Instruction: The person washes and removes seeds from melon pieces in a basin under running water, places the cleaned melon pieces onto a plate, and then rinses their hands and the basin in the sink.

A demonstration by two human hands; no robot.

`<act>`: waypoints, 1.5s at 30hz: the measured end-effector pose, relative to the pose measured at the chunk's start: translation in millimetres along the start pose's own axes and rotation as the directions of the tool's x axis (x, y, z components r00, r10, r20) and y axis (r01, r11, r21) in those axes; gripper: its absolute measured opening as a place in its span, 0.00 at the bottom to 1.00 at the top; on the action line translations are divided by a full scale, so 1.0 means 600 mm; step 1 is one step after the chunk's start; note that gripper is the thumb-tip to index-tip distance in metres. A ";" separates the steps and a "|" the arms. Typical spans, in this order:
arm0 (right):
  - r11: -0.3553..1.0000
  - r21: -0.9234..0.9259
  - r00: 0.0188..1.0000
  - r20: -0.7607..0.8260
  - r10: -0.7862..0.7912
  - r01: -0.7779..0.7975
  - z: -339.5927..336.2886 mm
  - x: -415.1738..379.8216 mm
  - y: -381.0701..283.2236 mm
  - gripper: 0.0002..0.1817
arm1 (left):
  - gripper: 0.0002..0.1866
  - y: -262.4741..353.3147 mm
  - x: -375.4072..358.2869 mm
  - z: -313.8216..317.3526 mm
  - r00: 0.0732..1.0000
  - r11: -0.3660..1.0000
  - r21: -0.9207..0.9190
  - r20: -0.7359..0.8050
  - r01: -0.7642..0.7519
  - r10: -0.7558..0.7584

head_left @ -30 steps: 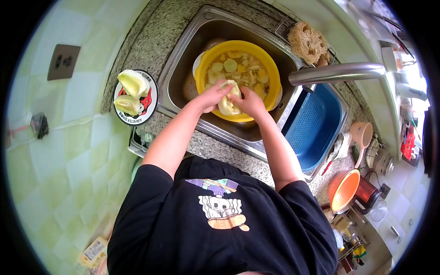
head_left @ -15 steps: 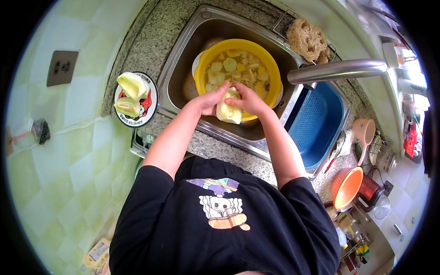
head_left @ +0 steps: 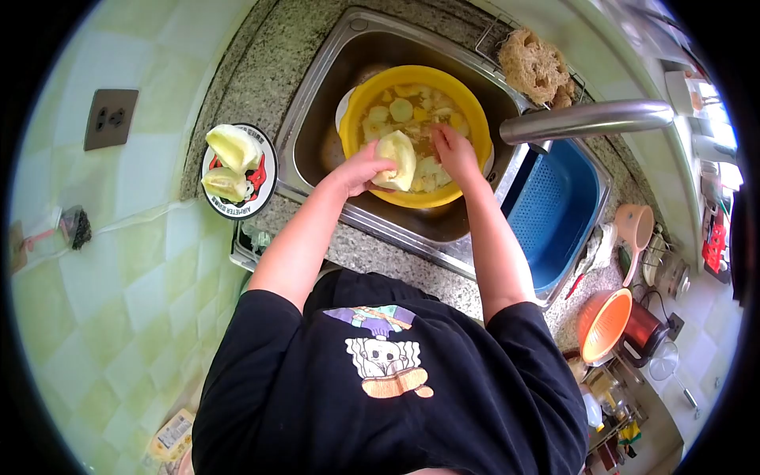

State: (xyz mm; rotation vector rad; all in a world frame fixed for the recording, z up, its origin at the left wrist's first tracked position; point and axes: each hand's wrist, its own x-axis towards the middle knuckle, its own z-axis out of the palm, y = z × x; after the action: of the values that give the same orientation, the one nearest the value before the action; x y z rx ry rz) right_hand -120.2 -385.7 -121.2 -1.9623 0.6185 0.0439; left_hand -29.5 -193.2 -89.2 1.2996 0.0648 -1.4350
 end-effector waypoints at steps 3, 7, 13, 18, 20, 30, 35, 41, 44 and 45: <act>0.732 -0.668 0.939 -0.148 -0.310 0.136 -0.003 -0.026 -0.019 0.26 | 0.28 -0.002 -0.003 0.008 0.997 0.999 0.043 -0.066 -0.023 0.026; 0.990 -0.038 0.965 0.235 -0.120 0.133 0.012 -0.040 -0.063 0.37 | 0.25 -0.003 0.001 0.014 1.000 0.995 -0.098 -0.014 0.010 -0.011; 0.966 -0.234 0.951 0.306 -0.033 0.109 0.010 -0.042 -0.095 0.28 | 0.24 -0.032 0.017 0.015 0.995 1.000 0.022 -0.102 -0.006 0.009; 0.939 -0.288 0.975 0.168 -0.144 0.188 0.033 -0.038 -0.066 0.14 | 0.28 0.010 -0.025 0.032 0.993 0.989 0.095 -0.023 0.118 -0.116; 0.932 -0.306 0.979 0.121 -0.167 0.197 0.041 -0.039 -0.059 0.12 | 0.31 0.010 -0.029 0.031 0.993 0.987 0.107 -0.011 0.120 -0.119; 0.861 -0.467 0.947 -0.135 -0.293 0.200 0.018 -0.045 -0.032 0.20 | 0.30 -0.010 -0.003 0.012 0.999 0.995 0.102 -0.046 0.012 -0.007; 0.990 -0.003 0.990 -0.004 -0.138 0.138 0.036 -0.048 -0.063 0.18 | 0.30 -0.025 0.013 0.031 0.995 0.970 0.230 -0.035 -0.083 0.093; 0.998 -0.062 0.998 -0.054 -0.014 0.010 0.014 -0.021 0.012 0.14 | 0.31 -0.020 0.007 0.006 0.961 0.912 0.331 -0.053 -0.241 0.272; 0.965 -0.147 0.944 -0.221 -0.245 0.216 0.011 -0.043 -0.052 0.13 | 0.28 -0.035 0.020 0.004 0.860 0.719 0.585 -0.070 -0.376 0.506; 0.930 -0.179 0.886 -0.290 -0.361 0.321 0.017 -0.054 -0.080 0.13 | 0.27 -0.033 0.019 0.010 0.809 0.599 0.700 -0.051 -0.390 0.586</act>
State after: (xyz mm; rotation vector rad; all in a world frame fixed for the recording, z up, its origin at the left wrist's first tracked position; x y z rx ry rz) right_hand -124.7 -347.8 -76.5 -2.1969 0.4730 -0.4745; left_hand -44.8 -197.6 -106.8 1.9127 -0.6490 -0.7733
